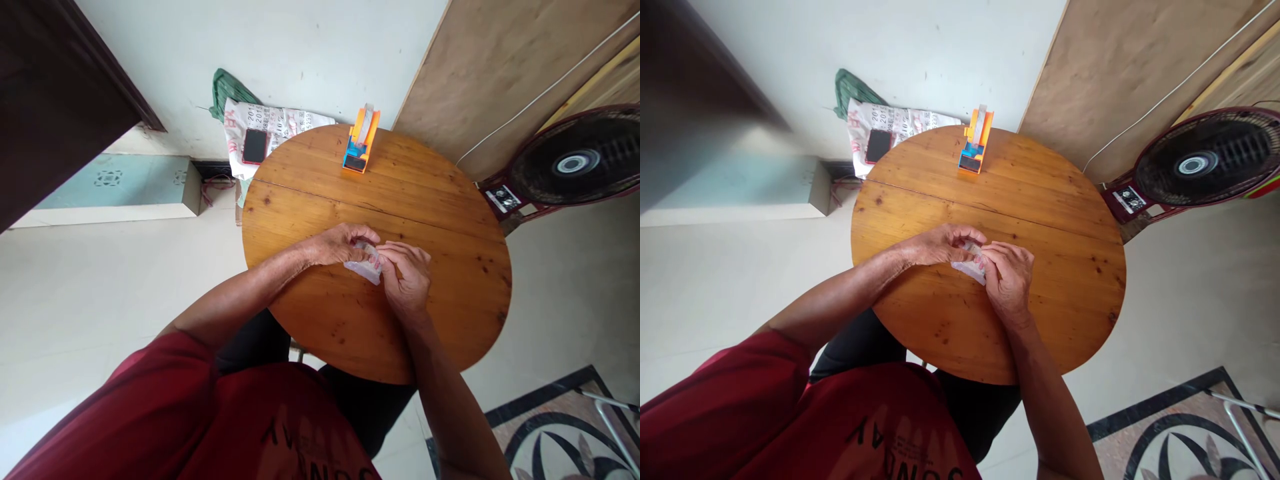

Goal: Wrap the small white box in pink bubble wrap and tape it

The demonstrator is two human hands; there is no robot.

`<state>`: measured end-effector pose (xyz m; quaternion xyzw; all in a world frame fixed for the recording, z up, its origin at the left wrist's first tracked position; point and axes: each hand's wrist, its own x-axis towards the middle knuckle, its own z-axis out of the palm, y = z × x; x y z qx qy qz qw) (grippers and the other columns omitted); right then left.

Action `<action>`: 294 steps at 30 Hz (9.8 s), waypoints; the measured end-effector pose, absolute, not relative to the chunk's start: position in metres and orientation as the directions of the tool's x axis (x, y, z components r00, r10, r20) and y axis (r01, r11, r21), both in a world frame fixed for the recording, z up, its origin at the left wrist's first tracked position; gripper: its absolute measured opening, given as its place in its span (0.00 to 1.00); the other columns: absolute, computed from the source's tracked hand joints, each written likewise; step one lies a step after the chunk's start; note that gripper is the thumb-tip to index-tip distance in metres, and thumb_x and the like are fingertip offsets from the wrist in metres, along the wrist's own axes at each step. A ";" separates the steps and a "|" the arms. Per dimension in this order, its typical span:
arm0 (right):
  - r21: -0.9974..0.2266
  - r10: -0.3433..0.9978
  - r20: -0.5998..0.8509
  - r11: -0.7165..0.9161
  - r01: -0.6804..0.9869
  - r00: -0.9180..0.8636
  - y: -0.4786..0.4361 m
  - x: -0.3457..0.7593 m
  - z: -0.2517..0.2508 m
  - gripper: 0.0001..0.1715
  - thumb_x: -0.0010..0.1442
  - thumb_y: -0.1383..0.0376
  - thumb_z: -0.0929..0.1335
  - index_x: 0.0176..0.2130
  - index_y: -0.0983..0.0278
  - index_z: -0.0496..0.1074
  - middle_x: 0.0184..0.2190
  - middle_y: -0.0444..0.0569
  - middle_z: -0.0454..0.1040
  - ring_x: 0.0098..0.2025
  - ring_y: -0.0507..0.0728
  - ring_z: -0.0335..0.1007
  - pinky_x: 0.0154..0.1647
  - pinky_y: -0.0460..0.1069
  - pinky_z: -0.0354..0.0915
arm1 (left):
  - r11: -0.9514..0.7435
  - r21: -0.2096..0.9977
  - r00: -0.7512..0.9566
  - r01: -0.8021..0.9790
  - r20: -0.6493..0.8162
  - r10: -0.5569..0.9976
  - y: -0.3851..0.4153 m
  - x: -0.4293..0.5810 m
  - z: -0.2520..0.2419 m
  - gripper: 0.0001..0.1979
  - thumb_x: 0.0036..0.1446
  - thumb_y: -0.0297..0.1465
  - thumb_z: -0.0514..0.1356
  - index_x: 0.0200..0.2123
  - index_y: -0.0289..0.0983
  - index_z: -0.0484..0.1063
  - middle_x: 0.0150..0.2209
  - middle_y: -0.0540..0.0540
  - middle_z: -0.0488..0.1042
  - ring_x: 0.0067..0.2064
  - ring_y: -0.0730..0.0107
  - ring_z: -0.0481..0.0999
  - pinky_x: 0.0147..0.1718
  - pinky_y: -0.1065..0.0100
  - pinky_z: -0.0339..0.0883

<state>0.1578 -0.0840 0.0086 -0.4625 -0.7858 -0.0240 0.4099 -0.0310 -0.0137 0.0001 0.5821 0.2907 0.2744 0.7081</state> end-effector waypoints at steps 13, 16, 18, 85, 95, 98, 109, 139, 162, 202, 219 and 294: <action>-0.278 0.691 0.651 0.602 0.748 -0.315 -0.088 0.159 0.010 0.10 0.64 0.68 0.67 0.39 0.58 0.79 0.42 0.47 0.83 0.49 0.62 0.76 0.52 0.60 0.63 | 0.177 0.981 0.695 -0.073 -0.078 0.715 -0.015 -0.032 0.002 0.20 0.50 0.27 0.67 0.47 0.34 0.73 0.39 0.50 0.75 0.38 0.76 0.72 0.39 0.71 0.65; -0.348 0.704 0.658 0.600 0.720 -0.268 -0.093 0.160 0.013 0.12 0.64 0.68 0.67 0.43 0.56 0.79 0.46 0.48 0.81 0.50 0.61 0.75 0.54 0.60 0.65 | 0.189 0.980 0.703 -0.064 -0.090 0.706 -0.015 -0.033 0.004 0.19 0.51 0.27 0.67 0.47 0.34 0.72 0.38 0.50 0.75 0.37 0.77 0.72 0.38 0.71 0.65; -0.423 0.728 0.659 0.566 0.707 -0.189 -0.095 0.164 0.015 0.14 0.63 0.66 0.67 0.47 0.55 0.78 0.49 0.49 0.79 0.52 0.62 0.75 0.57 0.61 0.65 | 0.203 0.978 0.701 -0.058 -0.104 0.705 -0.016 -0.033 0.004 0.19 0.51 0.26 0.66 0.48 0.34 0.71 0.38 0.49 0.75 0.37 0.76 0.72 0.38 0.71 0.65; -0.322 0.727 0.625 0.571 0.755 -0.284 -0.071 0.172 0.017 0.05 0.63 0.66 0.69 0.34 0.58 0.74 0.44 0.47 0.83 0.43 0.58 0.80 0.56 0.59 0.65 | 0.103 0.994 0.598 0.019 -0.094 0.796 -0.016 -0.038 0.009 0.23 0.52 0.31 0.64 0.52 0.33 0.68 0.38 0.47 0.74 0.37 0.72 0.73 0.38 0.69 0.67; -0.698 0.879 0.469 0.430 0.572 -0.088 -0.071 0.169 0.024 0.05 0.63 0.65 0.69 0.34 0.59 0.74 0.44 0.50 0.82 0.45 0.59 0.79 0.50 0.58 0.72 | -0.064 0.994 0.671 0.088 -0.012 0.742 -0.027 -0.031 0.005 0.38 0.53 0.32 0.66 0.65 0.37 0.57 0.42 0.47 0.72 0.40 0.72 0.72 0.41 0.69 0.68; -0.782 0.903 0.429 0.390 0.487 -0.034 -0.072 0.170 0.031 0.04 0.64 0.64 0.69 0.35 0.59 0.75 0.44 0.49 0.81 0.45 0.59 0.79 0.48 0.57 0.73 | -0.092 0.996 0.687 0.012 0.058 0.724 -0.028 -0.029 0.001 0.43 0.52 0.28 0.66 0.69 0.41 0.52 0.47 0.45 0.71 0.44 0.70 0.73 0.45 0.66 0.69; -0.840 0.937 0.348 0.332 0.429 -0.044 -0.056 0.177 0.058 0.05 0.63 0.64 0.69 0.35 0.58 0.77 0.42 0.46 0.82 0.41 0.58 0.79 0.46 0.56 0.72 | -0.173 0.984 0.647 -0.047 0.162 0.745 -0.023 -0.025 -0.011 0.54 0.45 0.31 0.72 0.71 0.48 0.48 0.62 0.43 0.66 0.63 0.55 0.66 0.63 0.55 0.59; -0.842 0.924 0.376 0.311 0.441 0.066 -0.004 0.195 0.061 0.09 0.63 0.61 0.67 0.35 0.60 0.77 0.32 0.45 0.80 0.37 0.55 0.76 0.43 0.53 0.70 | 0.312 0.907 0.465 -0.284 -0.154 0.872 -0.015 -0.015 0.003 0.12 0.42 0.32 0.70 0.29 0.33 0.75 0.28 0.51 0.76 0.29 0.76 0.71 0.33 0.72 0.63; -0.905 0.974 0.210 0.162 0.394 0.081 -0.057 0.176 0.026 0.14 0.66 0.57 0.66 0.30 0.59 0.71 0.23 0.40 0.65 0.26 0.51 0.59 0.28 0.48 0.56 | 0.262 0.921 0.470 -0.287 -0.103 0.877 -0.006 0.009 0.007 0.20 0.47 0.46 0.72 0.27 0.34 0.76 0.24 0.51 0.74 0.24 0.77 0.69 0.25 0.71 0.63; -0.905 0.960 -0.148 -0.034 -0.424 0.238 -0.018 0.202 -0.014 0.15 0.54 0.50 0.73 0.33 0.58 0.74 0.36 0.44 0.81 0.37 0.58 0.79 0.41 0.54 0.75 | 0.215 0.899 0.343 -0.380 -0.079 0.936 0.018 -0.013 0.010 0.19 0.43 0.43 0.74 0.26 0.35 0.72 0.25 0.52 0.72 0.26 0.77 0.67 0.28 0.71 0.62; -0.972 0.904 0.035 0.130 -0.197 0.425 -0.003 0.217 -0.019 0.18 0.48 0.52 0.76 0.29 0.61 0.72 0.25 0.39 0.73 0.25 0.50 0.67 0.29 0.47 0.67 | -0.481 0.856 -0.013 0.190 0.492 0.870 0.024 -0.022 0.004 0.11 0.57 0.40 0.63 0.37 0.39 0.72 0.34 0.48 0.74 0.38 0.68 0.73 0.43 0.65 0.65; -0.800 0.736 0.570 0.396 0.450 0.365 -0.050 0.216 0.043 0.05 0.60 0.62 0.69 0.37 0.58 0.75 0.34 0.46 0.77 0.35 0.57 0.74 0.42 0.55 0.70 | -0.567 0.473 0.573 0.674 0.150 0.806 -0.058 -0.012 -0.012 0.59 0.42 0.52 0.72 0.69 0.33 0.50 0.70 0.29 0.54 0.72 0.40 0.52 0.68 0.42 0.46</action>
